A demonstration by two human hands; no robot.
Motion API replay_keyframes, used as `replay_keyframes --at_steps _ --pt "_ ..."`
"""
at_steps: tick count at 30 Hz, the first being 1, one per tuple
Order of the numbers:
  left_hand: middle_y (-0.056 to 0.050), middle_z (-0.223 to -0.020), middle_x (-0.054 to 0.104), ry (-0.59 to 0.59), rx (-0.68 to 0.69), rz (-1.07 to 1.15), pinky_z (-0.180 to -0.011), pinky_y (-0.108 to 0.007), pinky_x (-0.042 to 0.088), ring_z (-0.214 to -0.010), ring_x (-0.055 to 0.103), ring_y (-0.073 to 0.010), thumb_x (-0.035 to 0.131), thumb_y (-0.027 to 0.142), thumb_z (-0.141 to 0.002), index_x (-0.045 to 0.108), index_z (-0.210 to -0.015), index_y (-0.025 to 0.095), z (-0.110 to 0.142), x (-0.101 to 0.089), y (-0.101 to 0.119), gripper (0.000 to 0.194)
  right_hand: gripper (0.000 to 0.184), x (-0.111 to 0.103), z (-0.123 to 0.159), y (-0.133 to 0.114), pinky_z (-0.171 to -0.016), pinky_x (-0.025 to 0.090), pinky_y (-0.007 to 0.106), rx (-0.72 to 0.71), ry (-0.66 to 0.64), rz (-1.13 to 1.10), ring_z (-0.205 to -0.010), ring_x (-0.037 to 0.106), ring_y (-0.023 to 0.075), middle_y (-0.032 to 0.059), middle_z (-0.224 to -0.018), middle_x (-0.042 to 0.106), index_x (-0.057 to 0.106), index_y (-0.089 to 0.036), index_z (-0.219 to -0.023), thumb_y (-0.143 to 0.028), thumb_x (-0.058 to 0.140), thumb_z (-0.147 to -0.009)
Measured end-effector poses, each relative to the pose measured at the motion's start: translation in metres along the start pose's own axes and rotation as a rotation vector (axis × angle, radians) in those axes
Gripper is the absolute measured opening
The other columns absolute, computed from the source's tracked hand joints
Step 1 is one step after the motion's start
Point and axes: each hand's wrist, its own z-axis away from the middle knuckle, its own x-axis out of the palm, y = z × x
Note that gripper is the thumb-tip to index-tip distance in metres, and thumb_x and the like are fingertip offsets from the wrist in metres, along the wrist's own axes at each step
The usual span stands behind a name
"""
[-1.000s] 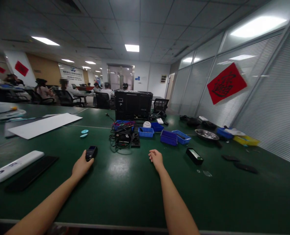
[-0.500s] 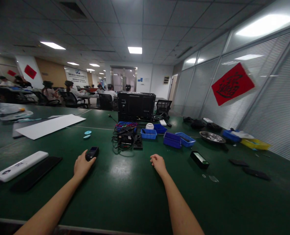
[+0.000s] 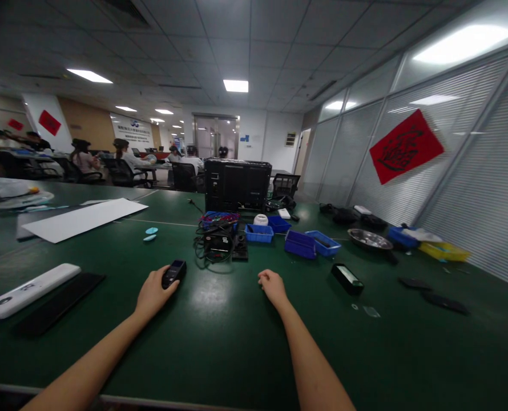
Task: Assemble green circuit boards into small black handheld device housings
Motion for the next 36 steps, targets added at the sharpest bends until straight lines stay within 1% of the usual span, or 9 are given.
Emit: replay_keyframes --at_steps 4,8,15,19,22,27,31,34,36 --pt "-0.007 -0.1 0.05 -0.024 0.105 -0.011 -0.083 -0.032 0.04 -0.096 0.051 -0.0221 0.047 0.041 -0.075 0.042 -0.12 0.017 0.008 0.005 0.017 0.051 0.019 0.003 0.0 0.001 -0.051 0.04 0.02 -0.007 -0.005 0.055 -0.05 0.054 0.0104 0.0006 -0.065 0.063 0.06 -0.017 -0.076 -0.021 0.042 -0.071" --pt "-0.008 -0.104 0.049 -0.087 0.17 -0.036 -0.081 -0.031 0.04 -0.095 0.051 -0.0218 0.045 0.041 -0.077 0.04 -0.121 0.017 0.015 0.009 0.036 0.05 0.02 0.006 -0.001 0.003 -0.053 0.04 0.02 -0.024 -0.013 0.089 -0.052 0.055 0.0104 0.0004 -0.066 0.064 0.061 -0.017 -0.077 -0.02 0.042 -0.072" --pt "-0.008 -0.107 0.047 -0.182 0.168 -0.097 -0.071 -0.027 0.04 -0.084 0.056 -0.019 0.044 0.044 -0.077 0.035 -0.123 0.021 0.024 0.018 0.073 0.052 0.02 0.01 0.004 -0.003 -0.058 0.04 0.02 -0.061 -0.04 0.149 -0.061 0.058 0.0112 0.0 -0.068 0.065 0.062 -0.019 -0.077 -0.018 0.042 -0.073" --pt "-0.009 -0.108 0.046 -0.175 0.233 -0.084 -0.067 -0.027 0.04 -0.082 0.057 -0.0191 0.043 0.046 -0.078 0.032 -0.125 0.021 0.026 0.034 0.095 0.054 0.021 0.011 0.006 -0.005 -0.058 0.04 0.019 -0.072 -0.056 0.158 -0.063 0.058 0.0113 -0.0001 -0.068 0.065 0.062 -0.019 -0.078 -0.017 0.042 -0.074" --pt "-0.009 -0.105 0.046 -0.194 0.252 -0.057 -0.066 -0.027 0.04 -0.081 0.057 -0.0196 0.043 0.048 -0.078 0.032 -0.125 0.021 0.028 0.048 0.113 0.055 0.021 0.012 0.005 -0.004 -0.059 0.041 0.02 -0.072 -0.053 0.165 -0.062 0.058 0.0117 0.0001 -0.067 0.065 0.062 -0.019 -0.079 -0.016 0.042 -0.073" --pt "-0.01 -0.106 0.045 -0.193 0.235 -0.003 -0.068 -0.027 0.04 -0.084 0.057 -0.02 0.048 0.047 -0.077 0.032 -0.126 0.019 0.033 0.071 0.149 0.059 0.021 0.008 0.004 -0.004 -0.062 0.043 0.021 -0.072 0.021 0.146 -0.064 0.059 0.0122 0.0001 -0.067 0.065 0.062 -0.018 -0.079 -0.016 0.042 -0.074" --pt "-0.013 -0.108 0.044 -0.219 0.236 0.068 -0.069 -0.027 0.04 -0.087 0.057 -0.0219 0.049 0.048 -0.076 0.028 -0.129 0.015 0.039 0.086 0.174 0.066 0.02 -0.001 0.006 -0.01 -0.064 0.043 0.022 -0.025 0.099 0.174 -0.068 0.06 0.0134 0.0008 -0.071 0.065 0.061 -0.019 -0.079 -0.016 0.042 -0.075" --pt "-0.013 -0.11 0.047 -0.253 0.304 0.118 -0.073 -0.028 0.041 -0.091 0.056 -0.023 0.05 0.044 -0.075 0.024 -0.132 0.015 0.041 0.094 0.182 0.069 0.021 -0.008 0.011 -0.02 -0.068 0.043 0.023 -0.013 0.126 0.221 -0.075 0.059 0.0145 0.0022 -0.08 0.065 0.061 -0.02 -0.085 -0.026 0.042 -0.079" --pt "-0.012 -0.111 0.05 -0.281 0.355 0.159 -0.078 -0.028 0.04 -0.097 0.054 -0.0235 0.052 0.038 -0.075 0.023 -0.133 0.016 0.04 0.097 0.182 0.069 0.028 -0.008 0.017 -0.027 -0.072 0.042 0.024 -0.021 0.123 0.277 -0.083 0.058 0.0158 0.0041 -0.091 0.064 0.058 -0.02 -0.098 -0.036 0.043 -0.08"
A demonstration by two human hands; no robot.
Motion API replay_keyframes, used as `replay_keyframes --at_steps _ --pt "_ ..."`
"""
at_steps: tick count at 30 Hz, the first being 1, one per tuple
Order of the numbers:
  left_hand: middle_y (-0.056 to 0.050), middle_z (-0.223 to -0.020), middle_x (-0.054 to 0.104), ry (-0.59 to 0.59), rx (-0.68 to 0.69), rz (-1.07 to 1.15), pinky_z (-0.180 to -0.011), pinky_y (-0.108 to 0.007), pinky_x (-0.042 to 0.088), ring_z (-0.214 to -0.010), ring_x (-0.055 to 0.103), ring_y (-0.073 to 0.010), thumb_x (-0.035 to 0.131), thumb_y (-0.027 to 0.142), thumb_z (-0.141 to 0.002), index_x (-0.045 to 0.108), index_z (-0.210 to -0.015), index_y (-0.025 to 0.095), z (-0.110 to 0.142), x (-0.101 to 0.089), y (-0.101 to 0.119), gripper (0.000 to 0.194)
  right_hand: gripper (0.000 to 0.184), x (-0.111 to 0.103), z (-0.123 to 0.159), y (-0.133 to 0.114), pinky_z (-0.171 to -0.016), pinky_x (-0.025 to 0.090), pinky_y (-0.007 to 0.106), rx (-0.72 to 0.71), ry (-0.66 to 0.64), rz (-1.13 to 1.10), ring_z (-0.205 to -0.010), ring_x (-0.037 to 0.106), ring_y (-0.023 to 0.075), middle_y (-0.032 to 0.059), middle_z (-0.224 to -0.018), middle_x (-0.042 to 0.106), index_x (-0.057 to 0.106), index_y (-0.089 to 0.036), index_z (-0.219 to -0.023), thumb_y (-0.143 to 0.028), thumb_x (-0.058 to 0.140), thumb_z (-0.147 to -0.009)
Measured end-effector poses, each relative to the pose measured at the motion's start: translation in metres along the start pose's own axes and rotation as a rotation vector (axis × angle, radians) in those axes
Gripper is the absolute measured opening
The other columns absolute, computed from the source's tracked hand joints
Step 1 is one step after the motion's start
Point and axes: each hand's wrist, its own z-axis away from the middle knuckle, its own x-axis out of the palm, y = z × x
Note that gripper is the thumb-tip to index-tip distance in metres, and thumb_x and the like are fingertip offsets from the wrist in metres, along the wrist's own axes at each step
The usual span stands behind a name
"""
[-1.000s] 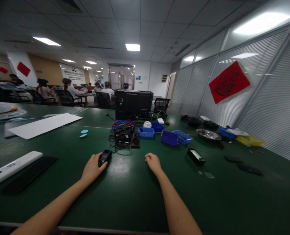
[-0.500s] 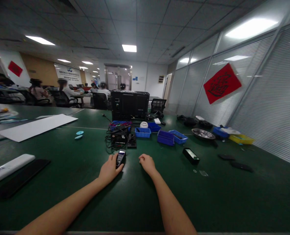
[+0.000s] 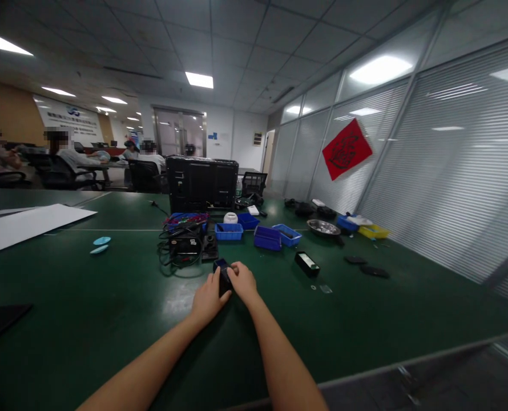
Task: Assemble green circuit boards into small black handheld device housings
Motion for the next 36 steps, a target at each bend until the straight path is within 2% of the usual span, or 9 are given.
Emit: replay_keyframes --at_steps 4,7,9,13,17,22,25,30,36 --pt "-0.011 -0.116 0.053 -0.015 -0.01 0.134 -0.09 -0.028 0.035 -0.109 0.049 -0.0204 0.047 0.02 -0.075 0.027 -0.132 0.016 -0.004 0.002 -0.009 0.061 0.047 0.004 0.011 -0.011 -0.078 0.04 0.029 -0.002 -0.018 0.228 -0.097 0.053 0.0217 0.01 -0.107 0.057 0.047 -0.019 -0.115 -0.043 0.051 -0.075" --pt "-0.007 -0.118 0.054 0.014 -0.05 0.249 -0.093 -0.028 0.034 -0.108 0.049 -0.0175 0.044 0.013 -0.074 0.034 -0.129 0.018 -0.007 0.004 -0.016 0.056 0.042 0.008 0.014 -0.014 -0.075 0.041 0.032 0.032 -0.017 0.357 -0.096 0.053 0.0242 0.0116 -0.103 0.058 0.049 -0.018 -0.11 -0.04 0.051 -0.074" --pt "-0.006 -0.116 0.056 0.038 -0.088 0.314 -0.088 -0.027 0.038 -0.1 0.054 -0.0163 0.044 0.014 -0.074 0.037 -0.126 0.018 -0.009 0.005 -0.019 0.053 0.036 0.005 0.012 -0.011 -0.072 0.042 0.032 0.082 -0.024 0.401 -0.094 0.054 0.0249 0.0118 -0.099 0.06 0.052 -0.017 -0.101 -0.039 0.051 -0.073" --pt "-0.005 -0.108 0.059 0.059 -0.159 0.408 -0.078 -0.026 0.042 -0.077 0.057 -0.012 0.045 0.016 -0.074 0.04 -0.122 0.016 -0.011 0.006 -0.024 0.049 0.033 -0.018 0.005 0.001 -0.068 0.043 0.034 0.22 -0.026 0.465 -0.088 0.058 0.0269 0.0143 -0.093 0.061 0.053 -0.015 -0.094 -0.037 0.053 -0.07" --pt "-0.004 -0.105 0.06 0.053 -0.158 0.438 -0.077 -0.025 0.042 -0.073 0.057 -0.0103 0.048 0.017 -0.073 0.042 -0.119 0.018 -0.012 0.007 -0.026 0.046 0.039 -0.042 0.001 0.016 -0.067 0.044 0.038 0.339 -0.024 0.485 -0.085 0.06 0.0286 0.0168 -0.092 0.061 0.052 -0.014 -0.097 -0.041 0.053 -0.069" --pt "-0.003 -0.102 0.06 0.044 -0.134 0.445 -0.074 -0.024 0.043 -0.071 0.056 -0.0099 0.048 0.017 -0.074 0.042 -0.119 0.018 -0.012 0.008 -0.027 0.045 0.037 -0.056 -0.002 0.023 -0.067 0.044 0.037 0.391 -0.012 0.437 -0.086 0.06 0.028 0.016 -0.092 0.062 0.053 -0.015 -0.094 -0.042 0.054 -0.068" --pt "-0.003 -0.101 0.061 0.041 -0.13 0.449 -0.072 -0.024 0.042 -0.07 0.056 -0.0097 0.047 0.017 -0.074 0.042 -0.119 0.018 -0.012 0.008 -0.028 0.046 0.04 -0.064 -0.002 0.022 -0.069 0.043 0.038 0.419 0.111 0.42 -0.091 0.057 0.0296 0.0185 -0.096 0.059 0.051 -0.014 -0.098 -0.044 0.051 -0.071" --pt "-0.002 -0.1 0.061 0.035 -0.139 0.458 -0.073 -0.023 0.042 -0.07 0.055 -0.0093 0.047 0.018 -0.074 0.042 -0.118 0.019 -0.011 0.008 -0.028 0.045 0.043 -0.079 0.002 0.024 -0.072 0.042 0.038 0.413 0.425 0.456 -0.1 0.05 0.0308 0.0191 -0.105 0.054 0.046 -0.014 -0.108 -0.043 0.045 -0.076" --pt "-0.001 -0.099 0.061 0.028 -0.139 0.449 -0.071 -0.024 0.041 -0.07 0.055 -0.0098 0.047 0.019 -0.074 0.043 -0.117 0.02 -0.012 0.009 -0.028 0.043 0.046 -0.074 0.0 0.025 -0.077 0.043 0.039 0.289 0.508 0.277 -0.101 0.049 0.0303 0.0169 -0.108 0.052 0.047 -0.015 -0.111 -0.046 0.046 -0.076"
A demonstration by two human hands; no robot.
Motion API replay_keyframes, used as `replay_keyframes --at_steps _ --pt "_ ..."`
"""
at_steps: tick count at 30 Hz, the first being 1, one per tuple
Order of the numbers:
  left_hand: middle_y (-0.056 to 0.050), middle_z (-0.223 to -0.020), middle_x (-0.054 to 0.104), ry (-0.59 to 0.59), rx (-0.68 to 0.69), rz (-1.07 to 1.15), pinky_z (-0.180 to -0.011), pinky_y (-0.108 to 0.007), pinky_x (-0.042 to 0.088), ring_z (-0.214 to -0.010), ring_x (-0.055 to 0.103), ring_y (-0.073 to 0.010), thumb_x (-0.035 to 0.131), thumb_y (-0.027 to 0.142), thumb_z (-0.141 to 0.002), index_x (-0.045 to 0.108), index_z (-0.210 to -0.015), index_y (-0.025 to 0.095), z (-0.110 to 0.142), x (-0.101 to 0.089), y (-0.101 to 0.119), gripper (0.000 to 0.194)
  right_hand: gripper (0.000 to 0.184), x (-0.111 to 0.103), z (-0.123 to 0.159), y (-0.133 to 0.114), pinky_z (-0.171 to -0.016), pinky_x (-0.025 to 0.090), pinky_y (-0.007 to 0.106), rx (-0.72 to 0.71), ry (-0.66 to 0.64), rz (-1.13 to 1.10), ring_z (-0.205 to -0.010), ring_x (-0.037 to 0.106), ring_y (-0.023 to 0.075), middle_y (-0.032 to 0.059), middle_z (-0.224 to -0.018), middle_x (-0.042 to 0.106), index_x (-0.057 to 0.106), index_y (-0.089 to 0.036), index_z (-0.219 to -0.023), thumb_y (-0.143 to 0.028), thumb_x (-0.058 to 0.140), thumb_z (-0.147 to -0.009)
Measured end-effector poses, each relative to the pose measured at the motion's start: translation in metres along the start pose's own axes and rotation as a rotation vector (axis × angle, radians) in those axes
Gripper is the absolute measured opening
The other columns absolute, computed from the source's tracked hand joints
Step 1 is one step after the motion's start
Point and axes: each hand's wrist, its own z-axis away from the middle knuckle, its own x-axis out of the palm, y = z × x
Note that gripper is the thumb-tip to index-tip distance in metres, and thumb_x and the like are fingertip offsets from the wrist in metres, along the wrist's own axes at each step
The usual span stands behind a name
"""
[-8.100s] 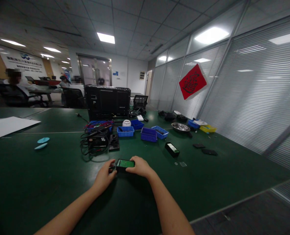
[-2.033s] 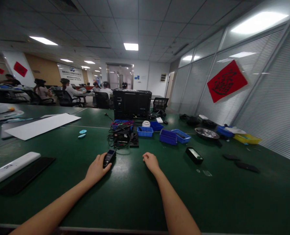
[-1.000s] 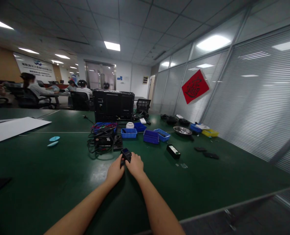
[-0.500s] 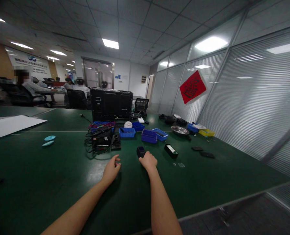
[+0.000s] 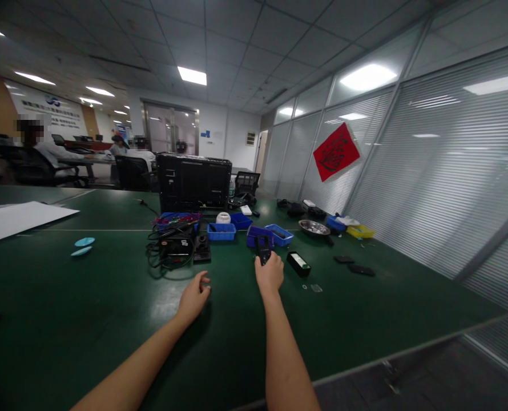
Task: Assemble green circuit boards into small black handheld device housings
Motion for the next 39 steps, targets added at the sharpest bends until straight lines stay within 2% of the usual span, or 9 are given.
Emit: replay_keyframes --at_steps 4,9,13,19,23,28,32,35,39 --pt "-0.001 -0.099 0.061 0.0 0.021 -0.001 -0.07 -0.024 0.041 -0.07 0.055 -0.0101 0.047 0.019 -0.074 0.044 -0.117 0.019 -0.001 0.001 -0.002 0.043 0.034 0.022 0.005 -0.009 -0.062 0.049 0.029 0.004 -0.251 -0.407 -0.081 0.058 0.0223 0.0114 -0.092 0.058 0.055 -0.016 -0.092 -0.042 0.054 -0.072" --pt "-0.002 -0.098 0.061 0.002 0.033 0.007 -0.072 -0.024 0.042 -0.069 0.055 -0.0101 0.047 0.017 -0.073 0.043 -0.117 0.019 -0.001 0.001 -0.003 0.044 0.028 0.04 0.015 -0.016 -0.031 0.037 0.018 0.267 -0.647 -0.882 -0.038 0.048 0.0087 -0.0021 -0.052 0.05 0.051 -0.016 -0.081 -0.043 0.044 -0.08" --pt "-0.005 -0.103 0.058 0.049 0.04 -0.008 -0.075 -0.026 0.043 -0.07 0.055 -0.0105 0.048 0.015 -0.071 0.042 -0.12 0.017 0.0 0.001 -0.001 0.049 0.03 0.042 0.019 -0.014 -0.028 0.033 0.014 0.301 -0.889 -0.784 -0.031 0.047 0.0074 -0.0031 -0.045 0.049 0.048 -0.015 -0.074 -0.04 0.037 -0.085" --pt "-0.006 -0.121 0.049 0.062 0.112 -0.004 -0.077 -0.025 0.043 -0.076 0.054 -0.0105 0.052 0.014 -0.068 0.034 -0.129 0.021 0.001 0.0 0.001 0.064 0.033 0.042 0.024 -0.011 -0.026 0.027 0.015 0.252 -0.978 -0.618 -0.034 0.053 0.0105 0.0036 -0.054 0.058 0.048 -0.014 -0.066 -0.033 0.031 -0.086" --pt "-0.003 -0.107 0.057 -0.022 0.111 -0.043 -0.072 -0.024 0.043 -0.07 0.054 -0.0103 0.053 0.017 -0.068 0.04 -0.126 0.022 0.001 0.0 0.001 0.06 0.042 0.039 0.023 -0.009 -0.038 0.04 0.02 0.134 -0.923 -0.284 -0.046 0.06 0.0149 0.01 -0.057 0.063 0.052 -0.014 -0.064 -0.035 0.024 -0.088" --pt "-0.002 -0.095 0.06 -0.045 0.084 -0.085 -0.069 -0.025 0.042 -0.066 0.054 -0.0105 0.052 0.023 -0.072 0.043 -0.122 0.019 0.001 -0.001 0.001 0.051 0.037 0.025 0.007 -0.001 -0.072 0.044 0.033 0.103 -0.612 -0.075 -0.09 0.06 0.025 0.0186 -0.088 0.064 0.059 -0.013 -0.078 -0.039 0.035 -0.084" --pt "-0.004 -0.116 0.054 -0.035 0.125 -0.108 -0.083 -0.028 0.041 -0.092 0.056 -0.0158 0.055 0.024 -0.07 0.034 -0.129 0.02 0.002 -0.001 0.002 0.064 0.036 0.012 -0.009 0.015 -0.076 0.04 0.035 0.106 -0.292 0.081 -0.093 0.057 0.0251 0.0127 -0.095 0.062 0.059 -0.019 -0.092 -0.04 0.031 -0.085" --pt "-0.005 -0.135 0.038 -0.051 0.207 -0.151 -0.099 -0.03 0.03 -0.12 0.039 -0.0198 0.06 0.024 -0.066 0.023 -0.135 0.021 0.002 0.0 0.007 0.079 0.033 0.014 -0.014 0.027 -0.078 0.038 0.032 0.03 -0.084 0.141 -0.097 0.052 0.0242 0.0116 -0.103 0.058 0.056 -0.019 -0.103 -0.038 0.037 -0.083" --pt "-0.005 -0.138 0.035 -0.143 0.227 -0.191 -0.101 -0.028 0.027 -0.124 0.035 -0.0201 0.064 0.024 -0.062 0.015 -0.138 0.022 -0.004 0.005 0.016 0.09 0.052 0.032 -0.01 0.035 -0.082 0.036 0.035 -0.028 -0.133 0.183 -0.105 0.046 0.0271 0.0144 -0.114 0.051 0.045 -0.018 -0.122 -0.041 0.053 -0.076"
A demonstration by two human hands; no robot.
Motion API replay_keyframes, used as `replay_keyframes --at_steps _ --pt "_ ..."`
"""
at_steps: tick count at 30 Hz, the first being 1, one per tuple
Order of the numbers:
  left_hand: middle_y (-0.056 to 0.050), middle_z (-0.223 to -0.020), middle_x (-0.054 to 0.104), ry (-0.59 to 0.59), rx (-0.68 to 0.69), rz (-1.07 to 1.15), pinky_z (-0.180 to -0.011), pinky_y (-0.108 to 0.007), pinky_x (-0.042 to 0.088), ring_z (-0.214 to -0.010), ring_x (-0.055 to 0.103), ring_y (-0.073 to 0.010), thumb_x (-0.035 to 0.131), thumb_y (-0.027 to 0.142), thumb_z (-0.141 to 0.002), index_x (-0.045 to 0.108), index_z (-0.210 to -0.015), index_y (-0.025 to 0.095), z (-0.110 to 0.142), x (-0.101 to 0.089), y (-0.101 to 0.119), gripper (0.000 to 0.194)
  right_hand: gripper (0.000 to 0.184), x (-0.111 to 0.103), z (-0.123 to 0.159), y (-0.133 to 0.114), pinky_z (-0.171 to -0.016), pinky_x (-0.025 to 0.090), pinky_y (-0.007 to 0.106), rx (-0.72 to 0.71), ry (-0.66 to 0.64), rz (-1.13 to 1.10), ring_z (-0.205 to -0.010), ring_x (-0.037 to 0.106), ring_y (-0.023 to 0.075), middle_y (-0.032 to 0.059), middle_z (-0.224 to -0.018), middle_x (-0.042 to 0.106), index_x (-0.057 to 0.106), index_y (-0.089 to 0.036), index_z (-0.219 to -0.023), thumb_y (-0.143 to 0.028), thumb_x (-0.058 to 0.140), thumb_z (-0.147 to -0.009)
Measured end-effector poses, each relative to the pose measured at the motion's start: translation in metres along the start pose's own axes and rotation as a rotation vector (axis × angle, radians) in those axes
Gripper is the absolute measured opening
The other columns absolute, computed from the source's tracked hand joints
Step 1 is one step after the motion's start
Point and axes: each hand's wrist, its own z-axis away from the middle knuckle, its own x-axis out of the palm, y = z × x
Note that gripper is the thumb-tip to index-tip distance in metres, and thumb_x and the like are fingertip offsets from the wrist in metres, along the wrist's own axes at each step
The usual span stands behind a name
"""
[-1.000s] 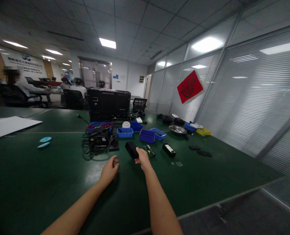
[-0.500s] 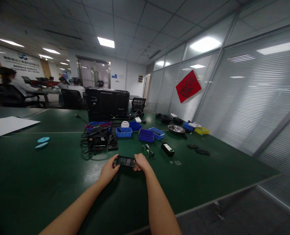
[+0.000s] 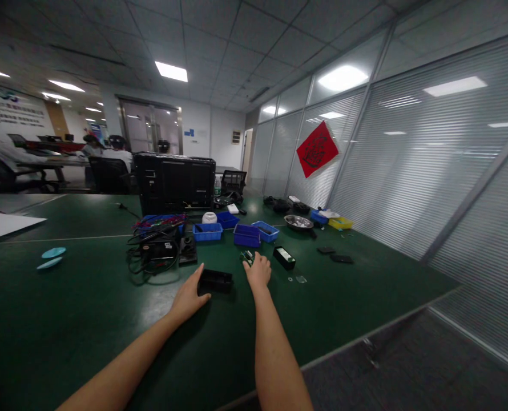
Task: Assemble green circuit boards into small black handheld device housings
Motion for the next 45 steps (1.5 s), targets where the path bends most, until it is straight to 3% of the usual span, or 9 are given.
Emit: replay_keyframes --at_steps 3,6,11,15,20,25,37,42,45 --pt "-0.004 -0.129 0.047 -0.063 -0.064 -0.007 -0.097 -0.029 0.032 -0.116 0.045 -0.021 0.065 0.026 -0.062 0.017 -0.137 0.025 -0.007 0.0 0.003 0.089 0.051 0.015 0.0 -0.001 -0.084 0.035 0.035 0.004 -0.079 -0.01 -0.106 0.047 0.0259 0.013 -0.114 0.052 0.045 -0.021 -0.123 -0.032 0.056 -0.074" --pt "-0.002 -0.118 0.056 -0.093 -0.082 0.006 -0.094 -0.03 0.034 -0.109 0.051 -0.02 0.065 0.027 -0.064 0.031 -0.131 0.027 -0.01 0.0 0.001 0.076 0.045 0.023 -0.005 -0.001 -0.083 0.038 0.032 -0.005 -0.106 -0.175 -0.101 0.051 0.0229 0.0104 -0.109 0.056 0.051 -0.021 -0.117 -0.026 0.055 -0.073" --pt "-0.001 -0.11 0.059 -0.126 -0.043 0.11 -0.09 -0.027 0.038 -0.101 0.054 -0.0166 0.064 0.026 -0.064 0.047 -0.119 0.026 -0.007 -0.002 -0.006 0.058 0.033 0.027 -0.014 0.002 -0.066 0.045 0.025 0.012 -0.193 -0.41 -0.077 0.059 0.0166 0.0047 -0.087 0.065 0.063 -0.016 -0.097 -0.035 0.042 -0.08" --pt "-0.001 -0.11 0.06 -0.132 -0.027 0.165 -0.087 -0.025 0.04 -0.097 0.056 -0.0159 0.065 0.023 -0.063 0.049 -0.117 0.025 -0.004 -0.004 -0.008 0.057 0.035 0.02 -0.013 0.006 -0.073 0.042 0.028 0.027 -0.154 -0.335 -0.084 0.058 0.0206 0.0097 -0.086 0.065 0.066 -0.015 -0.084 -0.036 0.038 -0.082" --pt "-0.001 -0.11 0.06 -0.118 0.002 0.195 -0.087 -0.025 0.04 -0.097 0.055 -0.0163 0.065 0.021 -0.061 0.05 -0.116 0.024 -0.002 -0.007 -0.007 0.057 0.044 0.005 -0.008 0.003 -0.084 0.036 0.033 0.021 -0.033 -0.108 -0.101 0.05 0.0257 0.0142 -0.108 0.057 0.058 -0.016 -0.109 -0.044 0.038 -0.082" --pt "-0.001 -0.112 0.059 -0.112 -0.021 0.204 -0.088 -0.026 0.04 -0.099 0.055 -0.0172 0.065 0.02 -0.061 0.051 -0.116 0.024 -0.001 -0.007 -0.006 0.058 0.05 0.003 -0.001 -0.008 -0.084 0.035 0.033 -0.104 -0.128 0.055 -0.102 0.047 0.0261 0.0137 -0.11 0.054 0.052 -0.016 -0.117 -0.046 0.049 -0.077" --pt "-0.001 -0.112 0.059 -0.078 -0.022 0.209 -0.089 -0.024 0.039 -0.099 0.055 -0.0153 0.066 0.02 -0.062 0.049 -0.118 0.022 -0.003 -0.002 -0.01 0.059 0.039 -0.022 0.008 -0.016 -0.077 0.039 0.033 -0.185 -0.26 0.192 -0.097 0.05 0.0267 0.0152 -0.101 0.056 0.064 -0.014 -0.094 -0.044 0.06 -0.069" --pt "-0.002 -0.113 0.059 -0.084 -0.041 0.198 -0.09 -0.025 0.039 -0.1 0.055 -0.0159 0.066 0.019 -0.062 0.05 -0.117 0.023 -0.002 -0.004 -0.005 0.058 0.034 -0.02 0.004 -0.016 -0.078 0.04 0.031 -0.173 -0.224 -0.022 -0.092 0.055 0.0247 0.0141 -0.098 0.059 0.065 -0.013 -0.092 -0.035 0.063 -0.067" --pt "-0.002 -0.113 0.059 -0.078 -0.04 0.205 -0.091 -0.025 0.038 -0.101 0.054 -0.0161 0.066 0.019 -0.062 0.05 -0.118 0.022 -0.002 -0.005 -0.005 0.058 0.039 -0.024 0.001 -0.017 -0.076 0.043 0.032 -0.105 -0.245 -0.445 -0.088 0.057 0.024 0.0121 -0.094 0.062 0.064 -0.012 -0.096 -0.036 0.064 -0.065"
